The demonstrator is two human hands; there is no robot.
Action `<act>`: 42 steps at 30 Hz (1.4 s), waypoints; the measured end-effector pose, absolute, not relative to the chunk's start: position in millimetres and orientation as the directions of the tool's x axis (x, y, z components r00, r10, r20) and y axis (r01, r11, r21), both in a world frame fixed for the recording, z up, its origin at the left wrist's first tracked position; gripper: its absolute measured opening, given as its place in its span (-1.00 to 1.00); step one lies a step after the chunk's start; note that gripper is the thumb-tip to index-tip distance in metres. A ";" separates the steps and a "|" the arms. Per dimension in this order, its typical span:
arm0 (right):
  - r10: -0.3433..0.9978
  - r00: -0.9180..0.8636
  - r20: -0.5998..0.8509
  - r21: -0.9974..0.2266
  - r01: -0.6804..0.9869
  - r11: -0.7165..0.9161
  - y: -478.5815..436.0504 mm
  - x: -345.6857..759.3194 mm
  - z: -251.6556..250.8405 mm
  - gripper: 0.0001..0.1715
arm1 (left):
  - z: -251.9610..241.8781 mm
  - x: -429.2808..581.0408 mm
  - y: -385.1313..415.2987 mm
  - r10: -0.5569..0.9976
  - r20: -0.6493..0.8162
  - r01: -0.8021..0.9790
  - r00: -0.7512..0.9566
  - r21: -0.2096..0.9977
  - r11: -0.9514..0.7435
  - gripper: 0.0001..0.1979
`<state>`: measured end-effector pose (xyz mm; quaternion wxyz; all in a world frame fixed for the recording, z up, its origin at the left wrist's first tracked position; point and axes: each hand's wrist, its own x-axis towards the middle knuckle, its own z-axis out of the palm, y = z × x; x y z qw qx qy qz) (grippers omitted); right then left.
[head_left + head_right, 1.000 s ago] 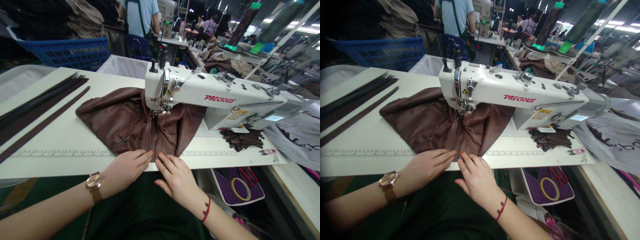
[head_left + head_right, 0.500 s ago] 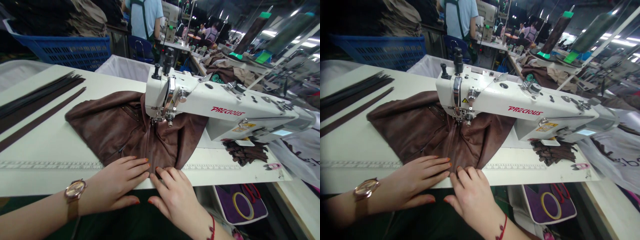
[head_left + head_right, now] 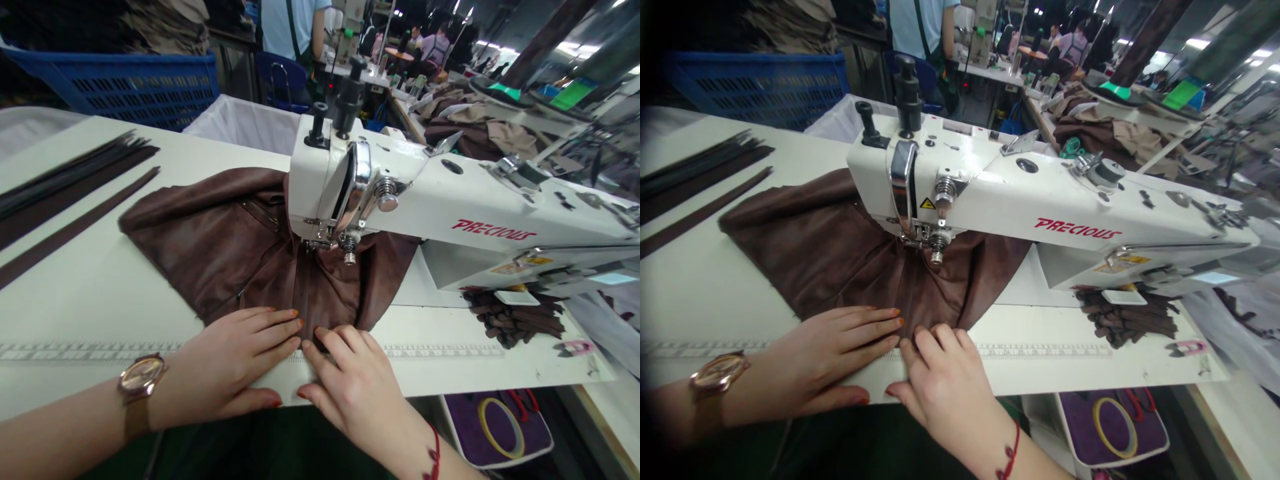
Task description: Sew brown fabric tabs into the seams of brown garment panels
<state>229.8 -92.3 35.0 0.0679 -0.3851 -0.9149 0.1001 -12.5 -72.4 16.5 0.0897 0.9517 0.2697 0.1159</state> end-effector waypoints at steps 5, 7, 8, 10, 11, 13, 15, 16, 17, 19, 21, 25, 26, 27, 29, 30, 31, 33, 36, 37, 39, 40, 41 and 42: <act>0.718 -0.694 0.051 -0.214 0.695 0.687 -77.8 226.5 32.3 -0.48 | 16.2 -15.2 -57.4 0.535 0.152 0.502 0.831 0.212 -0.839 -0.47; 0.716 -0.696 0.061 -0.199 0.694 0.692 -71.4 225.3 31.8 -0.48 | 14.7 -16.3 -51.6 0.529 0.159 0.497 0.834 0.204 -0.844 -0.46; 0.714 -0.697 0.063 -0.193 0.694 0.694 -68.1 224.8 31.7 -0.49 | 13.9 -16.8 -48.8 0.525 0.168 0.492 0.834 0.203 -0.847 -0.46; 0.713 -0.698 0.064 -0.188 0.694 0.696 -61.4 224.1 31.6 -0.48 | 12.4 -17.5 -43.0 0.525 0.191 0.489 0.830 0.205 -0.848 -0.47; 0.712 -0.699 0.064 -0.186 0.693 0.697 -58.1 223.7 31.6 -0.48 | 11.8 -17.8 -40.1 0.527 0.199 0.490 0.826 0.205 -0.847 -0.47; 0.709 -0.702 0.070 -0.180 0.690 0.701 -51.6 223.1 31.5 -0.47 | 10.7 -18.2 -34.2 0.528 0.208 0.492 0.823 0.202 -0.847 -0.47; 0.706 -0.704 0.076 -0.168 0.689 0.705 -45.3 222.4 31.3 -0.46 | 9.8 -18.6 -28.2 0.530 0.215 0.493 0.821 0.202 -0.846 -0.46; 0.705 -0.705 0.080 -0.161 0.689 0.707 -42.2 222.0 31.3 -0.46 | 9.3 -18.9 -25.2 0.529 0.221 0.491 0.819 0.205 -0.846 -0.45; 0.704 -0.706 0.084 -0.156 0.688 0.709 -39.2 221.6 31.2 -0.47 | 8.7 -19.3 -22.2 0.526 0.230 0.486 0.818 0.211 -0.848 -0.45; 0.702 -0.705 0.095 -0.143 0.689 0.711 -33.1 221.0 31.1 -0.49 | 7.5 -20.0 -16.5 0.524 0.249 0.478 0.814 0.224 -0.849 -0.45; 0.700 -0.706 0.107 -0.133 0.687 0.714 -27.2 220.6 30.7 -0.50 | 6.4 -20.8 -10.8 0.527 0.257 0.477 0.810 0.232 -0.848 -0.45; 0.689 -0.714 0.124 -0.121 0.679 0.725 -15.0 220.1 29.3 -0.50 | 4.6 -22.1 0.8 0.535 0.280 0.482 0.797 0.240 -0.843 -0.46; 0.687 -0.715 0.126 -0.118 0.677 0.726 -11.8 219.8 29.0 -0.51 | 4.4 -22.3 3.8 0.534 0.284 0.479 0.796 0.243 -0.844 -0.46; 0.686 -0.716 0.128 -0.115 0.676 0.727 -8.6 219.4 28.7 -0.52 | 4.4 -22.3 6.9 0.531 0.287 0.476 0.797 0.244 -0.845 -0.47; 0.684 -0.718 0.131 -0.111 0.675 0.730 -2.3 218.5 28.3 -0.51 | 5.1 -21.9 12.7 0.527 0.287 0.472 0.800 0.242 -0.848 -0.47; 0.681 -0.720 0.134 -0.109 0.672 0.732 0.8 218.0 28.1 -0.51 | 5.8 -21.5 15.4 0.525 0.292 0.471 0.800 0.237 -0.850 -0.48; 0.677 -0.723 0.137 -0.107 0.669 0.736 3.9 217.7 27.8 -0.52 | 6.8 -20.9 17.9 0.522 0.299 0.470 0.799 0.232 -0.852 -0.49; 0.671 -0.727 0.147 -0.099 0.664 0.741 9.6 217.3 26.7 -0.52 | 8.5 -19.4 22.2 0.529 0.305 0.480 0.792 0.225 -0.848 -0.50; 0.672 -0.720 0.173 -0.090 0.668 0.739 17.1 217.5 23.6 -0.56 | 9.1 -17.8 26.8 0.560 0.280 0.515 0.780 0.221 -0.828 -0.52; 0.675 -0.715 0.181 -0.090 0.672 0.735 19.2 217.5 22.3 -0.57 | 8.5 -17.6 27.9 0.572 0.274 0.528 0.773 0.223 -0.820 -0.54; 0.686 -0.701 0.195 -0.092 0.684 0.724 22.6 217.2 20.1 -0.59 | 7.1 -17.6 29.9 0.599 0.275 0.548 0.752 0.243 -0.800 -0.58; 0.694 -0.690 0.205 -0.095 0.691 0.716 23.9 216.9 19.4 -0.59 | 6.6 -17.8 30.9 0.611 0.276 0.556 0.742 0.257 -0.791 -0.59; 0.701 -0.680 0.215 -0.101 0.698 0.709 25.0 216.5 18.9 -0.58 | 6.3 -18.1 31.9 0.620 0.275 0.559 0.735 0.272 -0.783 -0.60; 0.708 -0.670 0.223 -0.110 0.704 0.701 25.9 216.0 18.8 -0.58 | 6.3 -18.3 32.9 0.627 0.273 0.561 0.730 0.284 -0.778 -0.61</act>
